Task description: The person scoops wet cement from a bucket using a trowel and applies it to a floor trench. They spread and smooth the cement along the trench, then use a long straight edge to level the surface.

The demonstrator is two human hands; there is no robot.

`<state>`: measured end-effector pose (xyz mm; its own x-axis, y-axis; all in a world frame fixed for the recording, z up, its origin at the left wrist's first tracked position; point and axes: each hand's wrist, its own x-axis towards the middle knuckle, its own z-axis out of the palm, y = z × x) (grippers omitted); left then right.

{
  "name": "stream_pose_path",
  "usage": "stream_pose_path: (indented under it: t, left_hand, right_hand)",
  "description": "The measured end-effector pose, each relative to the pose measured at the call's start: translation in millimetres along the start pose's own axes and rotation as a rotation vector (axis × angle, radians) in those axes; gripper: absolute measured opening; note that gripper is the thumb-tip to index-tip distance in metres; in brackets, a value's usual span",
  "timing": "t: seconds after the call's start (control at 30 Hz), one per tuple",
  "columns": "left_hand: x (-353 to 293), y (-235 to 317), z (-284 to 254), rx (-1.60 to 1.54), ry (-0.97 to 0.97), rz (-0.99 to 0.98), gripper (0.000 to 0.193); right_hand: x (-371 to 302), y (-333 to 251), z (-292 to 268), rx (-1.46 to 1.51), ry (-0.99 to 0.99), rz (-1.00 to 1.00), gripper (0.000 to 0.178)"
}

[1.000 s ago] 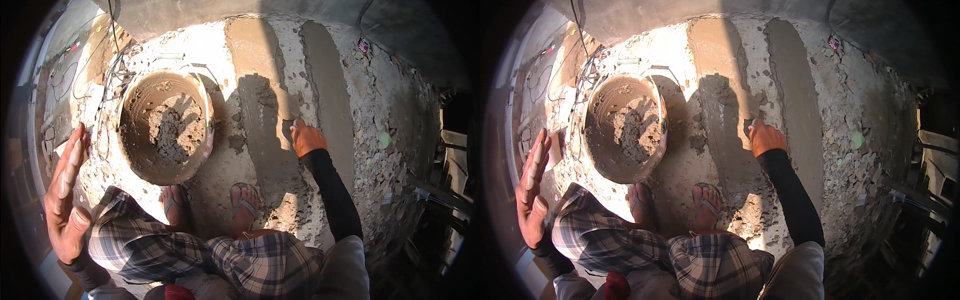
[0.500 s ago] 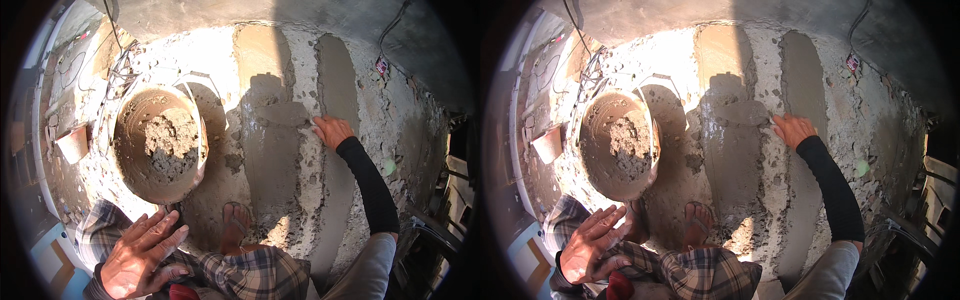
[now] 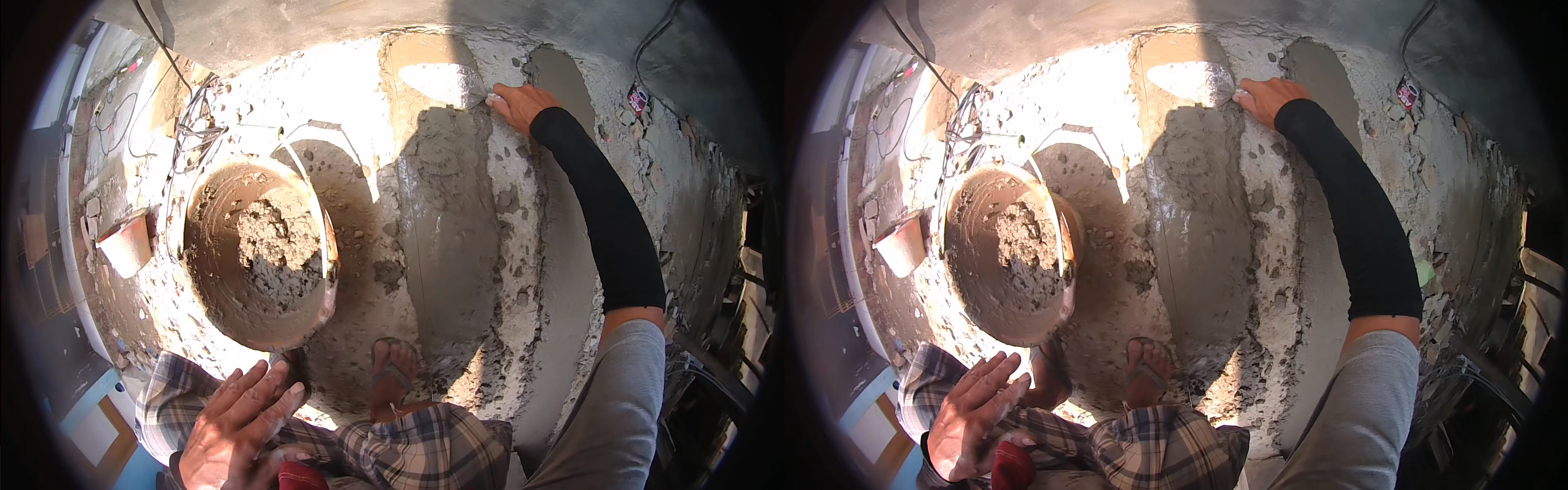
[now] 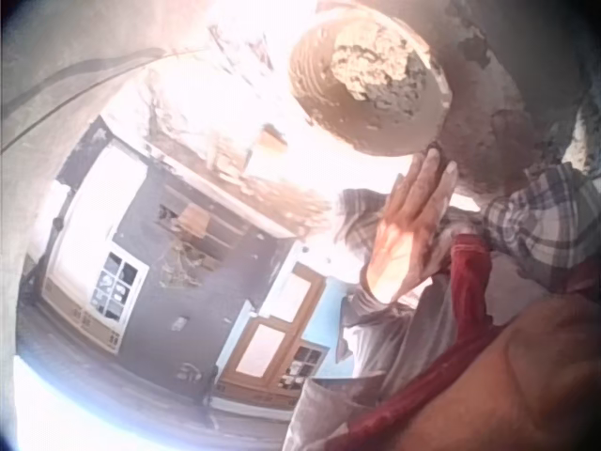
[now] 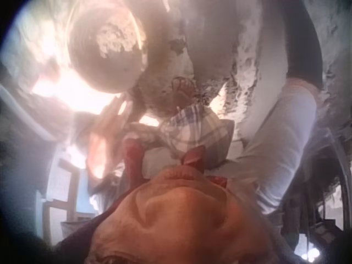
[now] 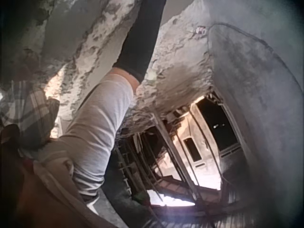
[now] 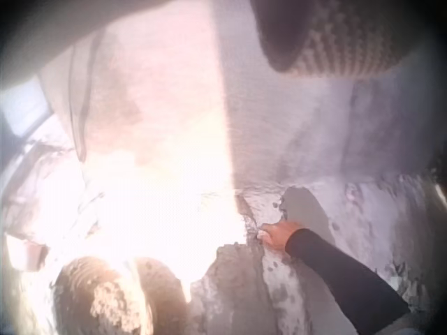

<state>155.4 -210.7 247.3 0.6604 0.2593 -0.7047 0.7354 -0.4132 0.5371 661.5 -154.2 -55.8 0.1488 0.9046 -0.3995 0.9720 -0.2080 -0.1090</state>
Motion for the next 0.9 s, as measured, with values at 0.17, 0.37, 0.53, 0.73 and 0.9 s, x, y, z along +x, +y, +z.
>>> stream_pose_path:
  t: [0.17, 0.37, 0.53, 0.73, 0.9]
  left_hand:
    - [4, 2, -4, 0.076, 0.013, 0.115, 0.073]
    - [-1, -8, -1, 0.026, 0.03, 0.149, 0.071]
    - [3, 12, 1, 0.092, 0.011, 0.035, 0.07]
    - [-6, -1, 13, 0.325, -0.088, 0.032, 0.064]
    - [-11, -5, 14, 0.158, 0.08, 0.085, 0.061]
  right_hand:
    - [6, 16, 28, 0.283, -0.103, 0.074, 0.058]
    - [-78, 0, 35, 0.233, -0.351, -0.171, 0.057]
    - [-143, -7, 47, 0.145, -0.354, -0.243, 0.045]
    - [-167, -16, 46, -0.174, -0.43, -0.5, 0.039]
    - [-91, -21, 36, -0.214, -0.096, -0.353, 0.038]
